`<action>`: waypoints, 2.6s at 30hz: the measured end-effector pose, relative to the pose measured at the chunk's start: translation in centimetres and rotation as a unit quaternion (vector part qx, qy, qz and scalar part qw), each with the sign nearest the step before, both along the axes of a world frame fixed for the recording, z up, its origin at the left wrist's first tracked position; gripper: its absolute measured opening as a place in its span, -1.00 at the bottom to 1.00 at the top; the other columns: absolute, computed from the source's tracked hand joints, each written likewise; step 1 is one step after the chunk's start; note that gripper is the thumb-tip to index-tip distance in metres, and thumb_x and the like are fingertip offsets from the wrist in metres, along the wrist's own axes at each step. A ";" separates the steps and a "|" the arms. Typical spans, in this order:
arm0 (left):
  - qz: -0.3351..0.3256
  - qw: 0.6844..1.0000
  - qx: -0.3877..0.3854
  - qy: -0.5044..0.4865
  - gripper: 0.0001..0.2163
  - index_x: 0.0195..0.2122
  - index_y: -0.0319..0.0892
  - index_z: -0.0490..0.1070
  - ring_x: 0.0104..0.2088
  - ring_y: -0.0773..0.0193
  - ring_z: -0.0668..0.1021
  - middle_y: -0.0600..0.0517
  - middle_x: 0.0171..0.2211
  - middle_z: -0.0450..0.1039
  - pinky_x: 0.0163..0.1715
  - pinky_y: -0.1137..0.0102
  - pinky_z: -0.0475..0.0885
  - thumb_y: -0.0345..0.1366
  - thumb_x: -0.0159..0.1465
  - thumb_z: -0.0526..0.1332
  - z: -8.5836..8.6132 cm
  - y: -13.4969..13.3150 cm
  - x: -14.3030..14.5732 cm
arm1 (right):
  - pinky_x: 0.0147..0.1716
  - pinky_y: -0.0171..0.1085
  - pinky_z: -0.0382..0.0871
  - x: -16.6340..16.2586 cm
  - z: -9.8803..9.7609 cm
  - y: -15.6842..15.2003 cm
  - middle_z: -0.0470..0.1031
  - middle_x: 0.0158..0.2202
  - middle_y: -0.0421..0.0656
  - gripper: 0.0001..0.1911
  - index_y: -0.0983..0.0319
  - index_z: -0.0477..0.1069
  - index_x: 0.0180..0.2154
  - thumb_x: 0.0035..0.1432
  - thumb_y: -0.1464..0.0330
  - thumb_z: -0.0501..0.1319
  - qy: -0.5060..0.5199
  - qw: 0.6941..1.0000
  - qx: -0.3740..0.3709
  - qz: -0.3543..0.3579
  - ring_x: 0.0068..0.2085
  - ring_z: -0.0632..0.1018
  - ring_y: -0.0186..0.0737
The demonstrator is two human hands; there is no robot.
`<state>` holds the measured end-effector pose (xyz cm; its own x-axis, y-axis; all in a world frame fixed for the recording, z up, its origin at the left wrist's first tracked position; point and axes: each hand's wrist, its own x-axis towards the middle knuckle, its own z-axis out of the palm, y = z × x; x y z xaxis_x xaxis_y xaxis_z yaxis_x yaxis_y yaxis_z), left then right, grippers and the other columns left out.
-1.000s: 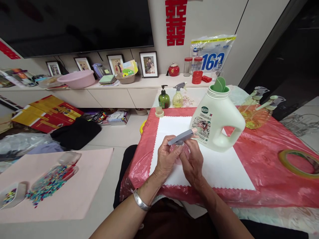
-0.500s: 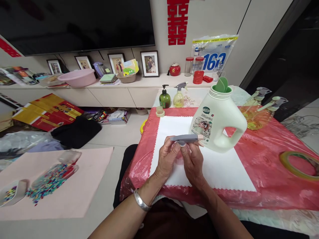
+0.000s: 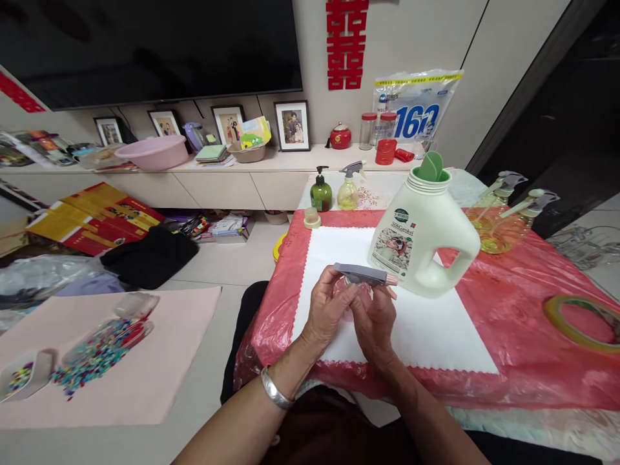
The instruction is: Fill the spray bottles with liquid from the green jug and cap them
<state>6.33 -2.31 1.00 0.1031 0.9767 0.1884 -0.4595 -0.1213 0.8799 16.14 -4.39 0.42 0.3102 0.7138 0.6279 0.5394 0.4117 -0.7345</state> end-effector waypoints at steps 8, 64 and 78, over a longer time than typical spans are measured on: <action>0.013 0.999 -0.014 0.026 -0.76 -0.14 -0.10 0.55 -0.09 0.24 0.52 0.05 -0.16 0.52 0.05 0.34 0.38 -0.17 0.21 0.43 -0.1 0.3 -0.3 | -0.28 -0.24 0.35 0.1 0.3 -0.3 0.48 -0.39 -0.17 -0.59 0.21 0.33 -0.49 0.43 0.28 0.01 0.020 0.998 -0.015 0.053 -0.30 0.47 -0.25; 0.024 1.000 0.002 0.020 -0.78 -0.10 -0.09 0.52 -0.13 0.23 0.55 0.03 -0.18 0.57 -0.01 0.36 0.43 -0.12 0.30 0.33 0.4 -0.1 0.4 | -0.36 -0.29 0.36 0.5 1.4 -0.1 0.47 -0.44 -0.19 -0.59 0.22 0.46 -0.42 0.39 0.15 0.08 0.083 0.989 -0.060 0.105 -0.34 0.48 -0.27; 0.045 0.999 -0.021 0.010 -0.76 -0.11 -0.07 0.54 -0.13 0.26 0.51 0.06 -0.19 0.53 -0.02 0.40 0.39 -0.06 0.31 0.32 0.2 -0.1 0.2 | -0.08 -0.17 0.42 0.3 1.1 0.3 0.58 -0.16 -0.12 -0.72 0.19 0.57 -0.18 0.18 0.15 0.31 0.125 0.986 -0.085 0.074 -0.10 0.53 -0.11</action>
<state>6.50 -2.46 1.20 0.0179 0.9890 0.1466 -0.4307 -0.1247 0.8938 16.48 -4.06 1.53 0.3253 0.8512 0.4119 0.2761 0.3311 -0.9023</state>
